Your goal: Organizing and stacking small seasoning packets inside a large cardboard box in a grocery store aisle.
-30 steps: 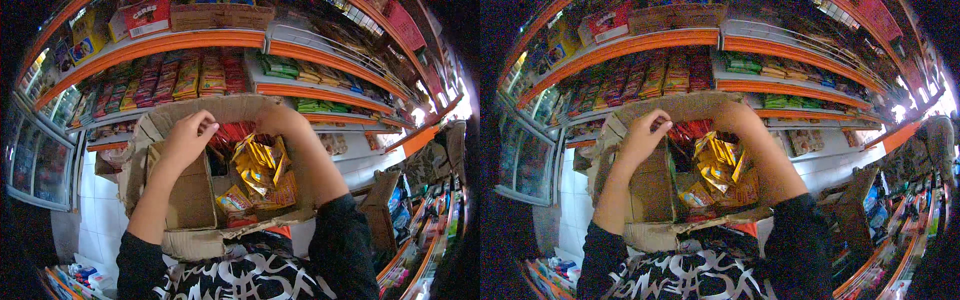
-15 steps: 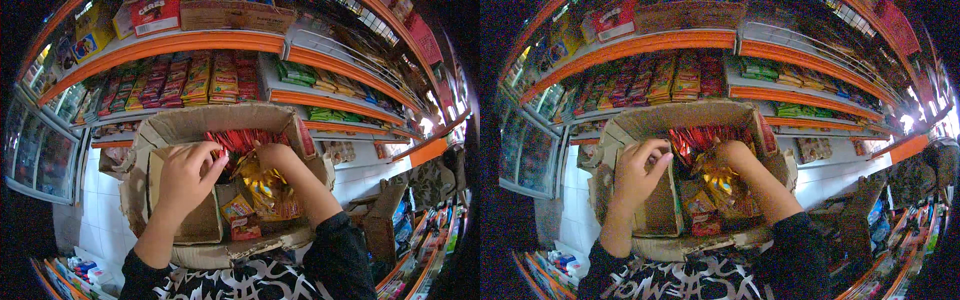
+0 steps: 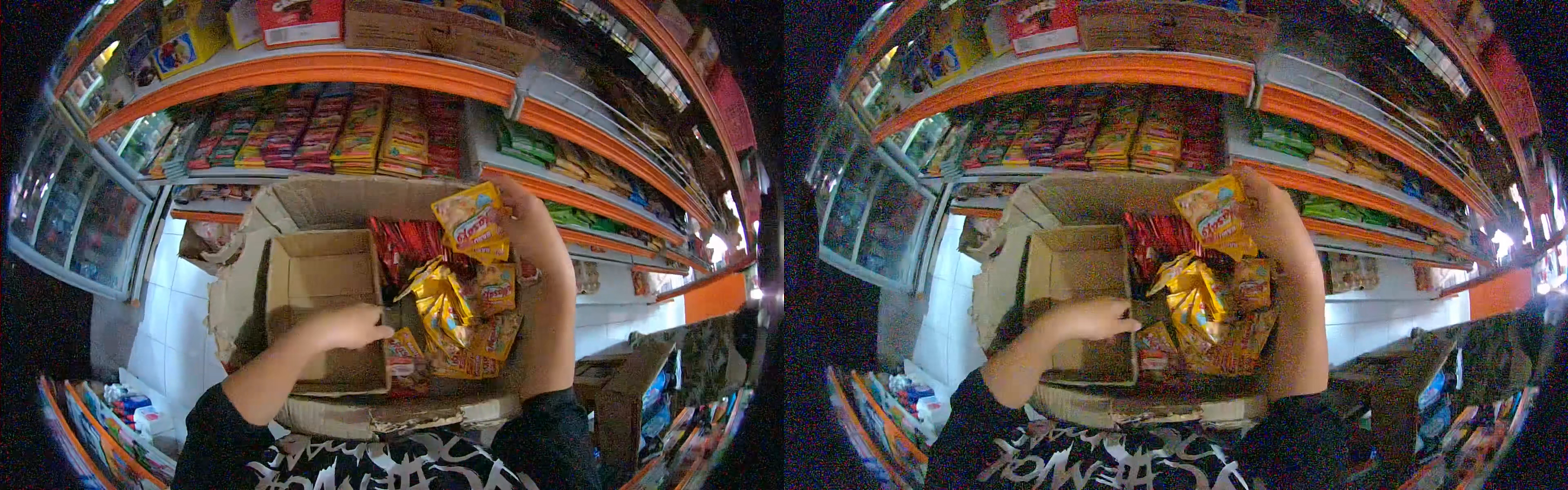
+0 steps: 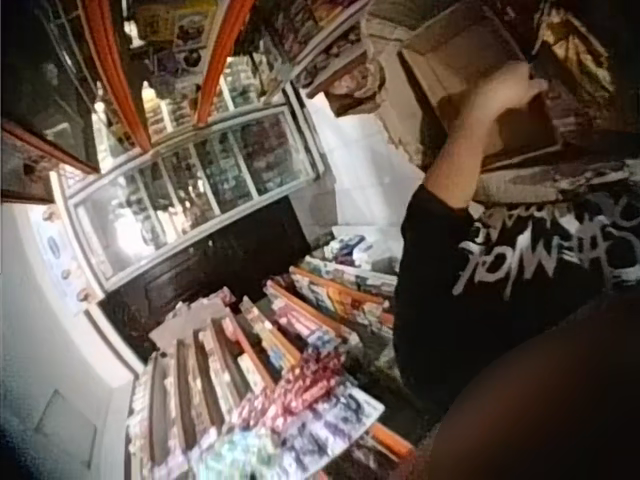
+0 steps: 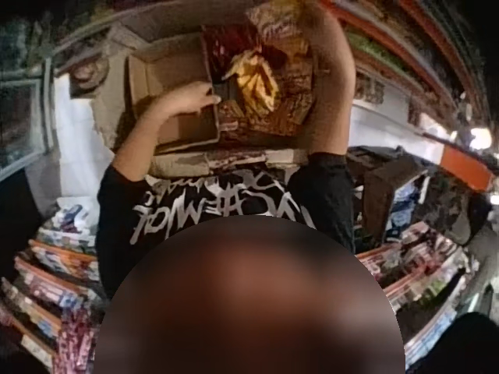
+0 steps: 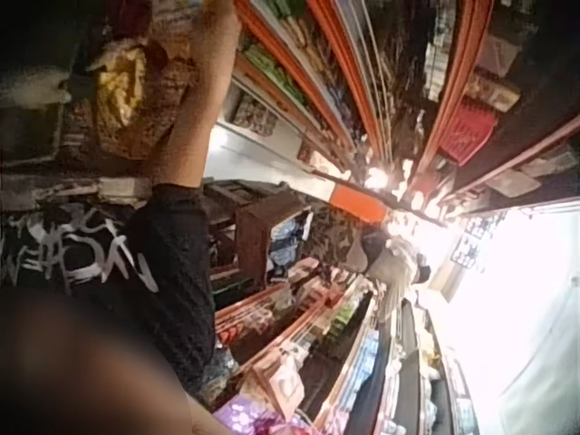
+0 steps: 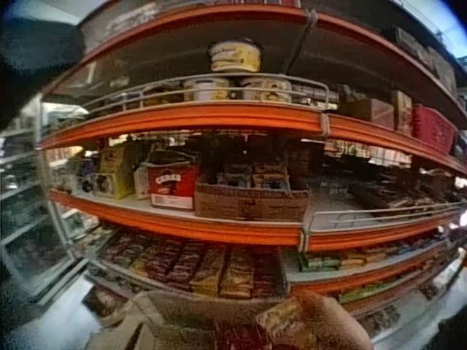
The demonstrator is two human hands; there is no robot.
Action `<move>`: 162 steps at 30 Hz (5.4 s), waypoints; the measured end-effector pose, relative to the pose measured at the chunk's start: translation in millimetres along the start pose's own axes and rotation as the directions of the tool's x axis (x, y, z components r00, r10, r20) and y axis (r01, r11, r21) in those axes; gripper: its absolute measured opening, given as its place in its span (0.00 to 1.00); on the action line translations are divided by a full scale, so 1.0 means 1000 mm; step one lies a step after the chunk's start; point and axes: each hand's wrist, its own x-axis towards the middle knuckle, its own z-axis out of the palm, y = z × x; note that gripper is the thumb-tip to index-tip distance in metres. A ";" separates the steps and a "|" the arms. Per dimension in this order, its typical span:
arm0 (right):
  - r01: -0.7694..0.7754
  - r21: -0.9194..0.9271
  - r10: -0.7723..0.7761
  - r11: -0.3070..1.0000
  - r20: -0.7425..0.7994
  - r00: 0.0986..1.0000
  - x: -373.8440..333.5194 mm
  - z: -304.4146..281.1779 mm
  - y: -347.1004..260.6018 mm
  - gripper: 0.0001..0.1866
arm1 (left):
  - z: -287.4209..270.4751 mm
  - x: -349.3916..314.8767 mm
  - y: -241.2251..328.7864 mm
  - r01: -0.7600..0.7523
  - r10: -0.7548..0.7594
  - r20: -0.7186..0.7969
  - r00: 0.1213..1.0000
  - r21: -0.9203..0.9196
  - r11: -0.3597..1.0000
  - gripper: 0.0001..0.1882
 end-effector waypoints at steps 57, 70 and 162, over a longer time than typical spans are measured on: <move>-0.060 0.549 -0.024 0.834 0.145 0.989 -0.003 0.030 -0.039 0.03 | -0.033 -0.025 0.044 -0.246 0.410 -0.442 0.798 -0.860 -0.447 0.35; -0.002 0.306 -0.031 0.952 0.104 0.994 0.011 0.052 -0.024 0.17 | -0.051 -0.042 0.038 -0.609 0.129 -0.704 0.699 -0.680 -0.410 0.29; 0.530 0.301 -0.600 0.792 0.539 0.591 0.028 0.185 -0.091 0.13 | 0.031 -0.110 -0.043 -0.481 0.066 -0.516 0.854 -0.831 -0.280 0.38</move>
